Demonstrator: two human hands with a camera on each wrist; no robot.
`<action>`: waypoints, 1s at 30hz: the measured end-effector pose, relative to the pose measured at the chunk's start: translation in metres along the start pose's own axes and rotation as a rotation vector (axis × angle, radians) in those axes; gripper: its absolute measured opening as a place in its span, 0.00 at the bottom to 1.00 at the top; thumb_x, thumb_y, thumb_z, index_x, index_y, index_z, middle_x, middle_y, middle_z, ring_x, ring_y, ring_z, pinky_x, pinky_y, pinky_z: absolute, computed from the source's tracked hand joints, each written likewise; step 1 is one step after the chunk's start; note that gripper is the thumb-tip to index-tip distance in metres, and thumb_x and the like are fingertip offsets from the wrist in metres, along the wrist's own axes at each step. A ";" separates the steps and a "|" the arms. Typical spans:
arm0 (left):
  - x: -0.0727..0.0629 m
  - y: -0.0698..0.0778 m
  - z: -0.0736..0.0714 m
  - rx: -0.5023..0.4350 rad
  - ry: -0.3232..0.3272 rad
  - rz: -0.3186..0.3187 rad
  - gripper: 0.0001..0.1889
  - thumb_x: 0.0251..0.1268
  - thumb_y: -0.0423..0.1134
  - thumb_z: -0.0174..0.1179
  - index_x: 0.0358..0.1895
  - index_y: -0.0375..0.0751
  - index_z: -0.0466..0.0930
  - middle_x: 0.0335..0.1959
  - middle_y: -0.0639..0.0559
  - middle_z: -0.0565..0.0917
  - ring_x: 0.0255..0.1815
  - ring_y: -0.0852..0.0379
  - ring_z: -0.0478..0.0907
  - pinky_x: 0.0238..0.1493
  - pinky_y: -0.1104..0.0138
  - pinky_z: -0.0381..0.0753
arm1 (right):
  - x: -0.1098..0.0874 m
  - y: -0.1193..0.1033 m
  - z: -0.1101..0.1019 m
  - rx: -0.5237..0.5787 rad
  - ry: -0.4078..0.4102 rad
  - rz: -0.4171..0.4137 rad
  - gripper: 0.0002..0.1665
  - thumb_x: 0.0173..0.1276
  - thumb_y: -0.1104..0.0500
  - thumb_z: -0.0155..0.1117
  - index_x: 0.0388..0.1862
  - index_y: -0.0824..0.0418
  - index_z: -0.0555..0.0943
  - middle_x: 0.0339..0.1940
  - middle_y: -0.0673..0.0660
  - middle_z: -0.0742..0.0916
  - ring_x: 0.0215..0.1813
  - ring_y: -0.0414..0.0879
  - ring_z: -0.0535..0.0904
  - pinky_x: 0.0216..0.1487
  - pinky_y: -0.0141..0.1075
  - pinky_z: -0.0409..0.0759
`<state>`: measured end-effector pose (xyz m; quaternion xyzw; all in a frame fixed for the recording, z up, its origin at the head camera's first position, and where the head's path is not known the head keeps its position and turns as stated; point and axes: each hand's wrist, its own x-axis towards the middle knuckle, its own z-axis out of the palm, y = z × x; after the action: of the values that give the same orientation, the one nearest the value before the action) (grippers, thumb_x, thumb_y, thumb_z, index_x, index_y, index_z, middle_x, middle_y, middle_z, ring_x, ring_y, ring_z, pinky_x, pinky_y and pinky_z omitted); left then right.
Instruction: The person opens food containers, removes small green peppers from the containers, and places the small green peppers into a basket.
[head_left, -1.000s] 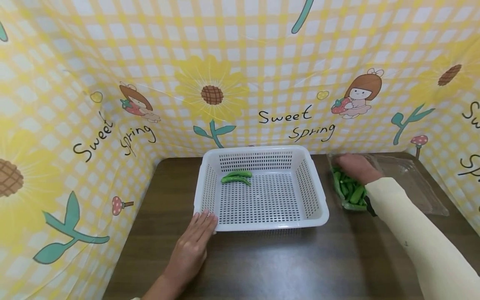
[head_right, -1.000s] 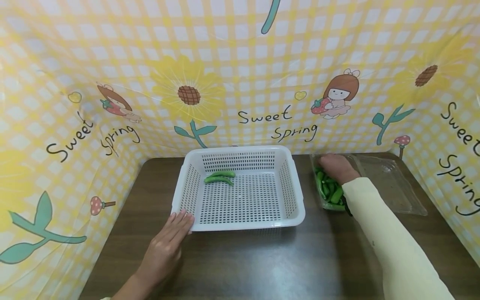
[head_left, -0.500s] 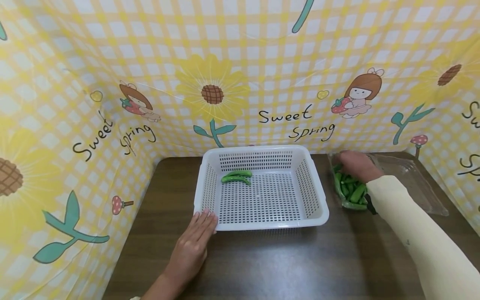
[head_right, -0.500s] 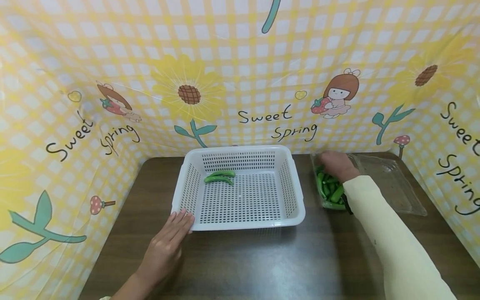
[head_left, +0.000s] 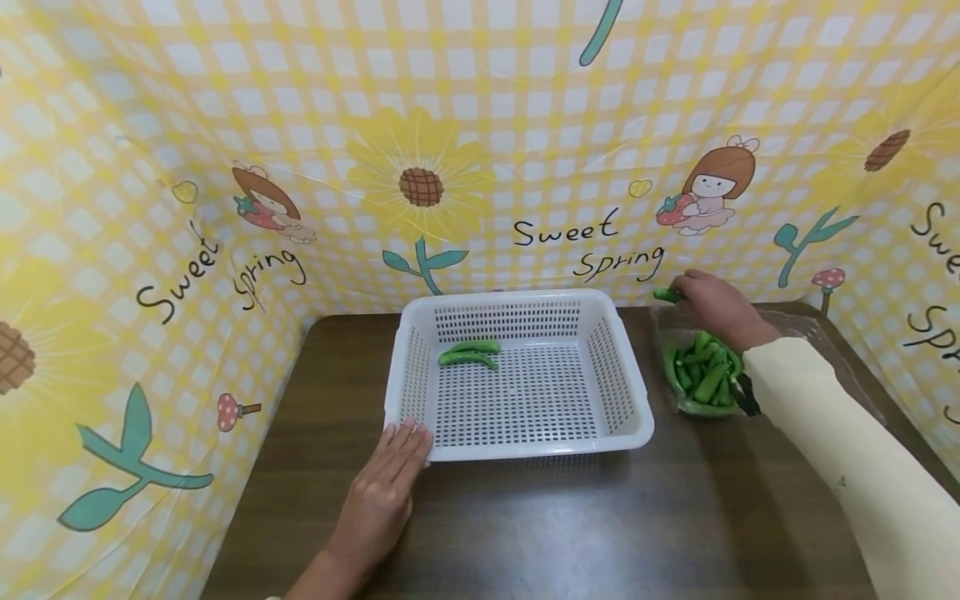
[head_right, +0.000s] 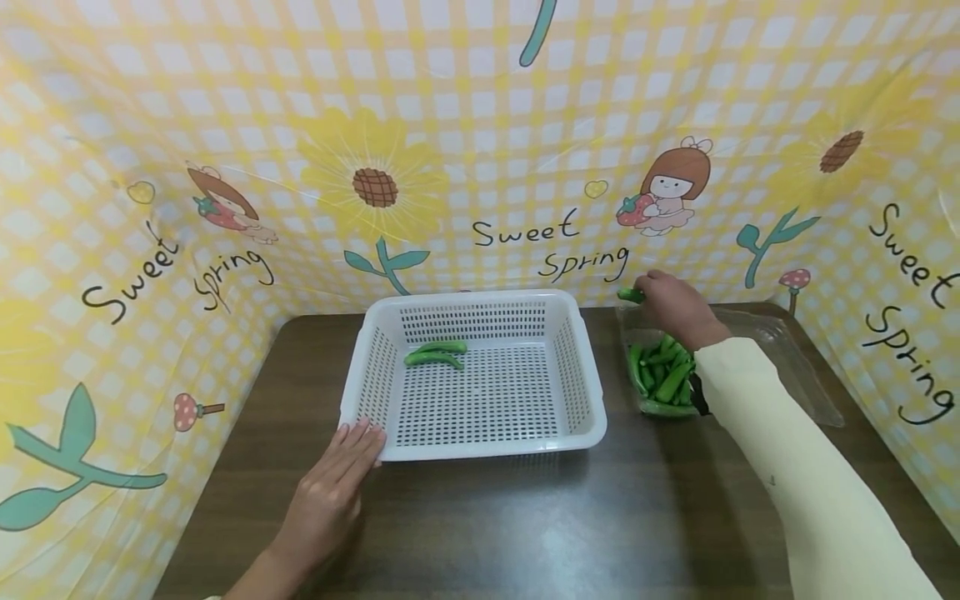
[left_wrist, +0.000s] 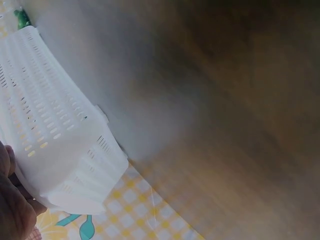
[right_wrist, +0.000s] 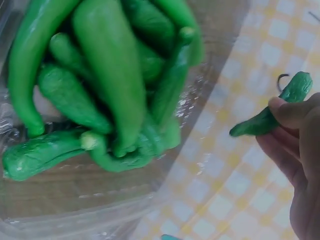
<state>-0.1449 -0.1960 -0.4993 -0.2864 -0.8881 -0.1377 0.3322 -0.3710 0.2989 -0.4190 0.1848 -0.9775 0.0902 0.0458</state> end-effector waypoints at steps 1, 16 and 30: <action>0.000 0.000 0.000 0.002 0.000 -0.002 0.26 0.87 0.39 0.34 0.57 0.29 0.84 0.57 0.35 0.86 0.61 0.39 0.84 0.66 0.46 0.81 | 0.002 -0.004 -0.002 0.003 0.012 -0.016 0.11 0.72 0.68 0.65 0.51 0.69 0.82 0.46 0.65 0.84 0.47 0.59 0.83 0.47 0.55 0.84; -0.001 -0.001 -0.001 -0.001 -0.005 -0.010 0.26 0.87 0.39 0.33 0.57 0.30 0.84 0.57 0.36 0.86 0.62 0.40 0.84 0.67 0.47 0.81 | 0.053 -0.083 -0.011 0.034 0.055 -0.157 0.13 0.70 0.67 0.68 0.52 0.67 0.82 0.48 0.63 0.85 0.48 0.57 0.83 0.49 0.52 0.85; 0.001 -0.001 0.002 -0.003 0.040 0.005 0.25 0.87 0.39 0.36 0.56 0.29 0.84 0.55 0.35 0.87 0.59 0.39 0.85 0.64 0.46 0.83 | 0.073 -0.171 0.016 -0.008 0.031 -0.310 0.10 0.72 0.65 0.65 0.51 0.60 0.85 0.44 0.55 0.85 0.41 0.45 0.82 0.41 0.38 0.86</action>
<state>-0.1469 -0.1955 -0.4999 -0.2860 -0.8804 -0.1438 0.3498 -0.3764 0.1130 -0.3987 0.3317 -0.9369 0.0809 0.0749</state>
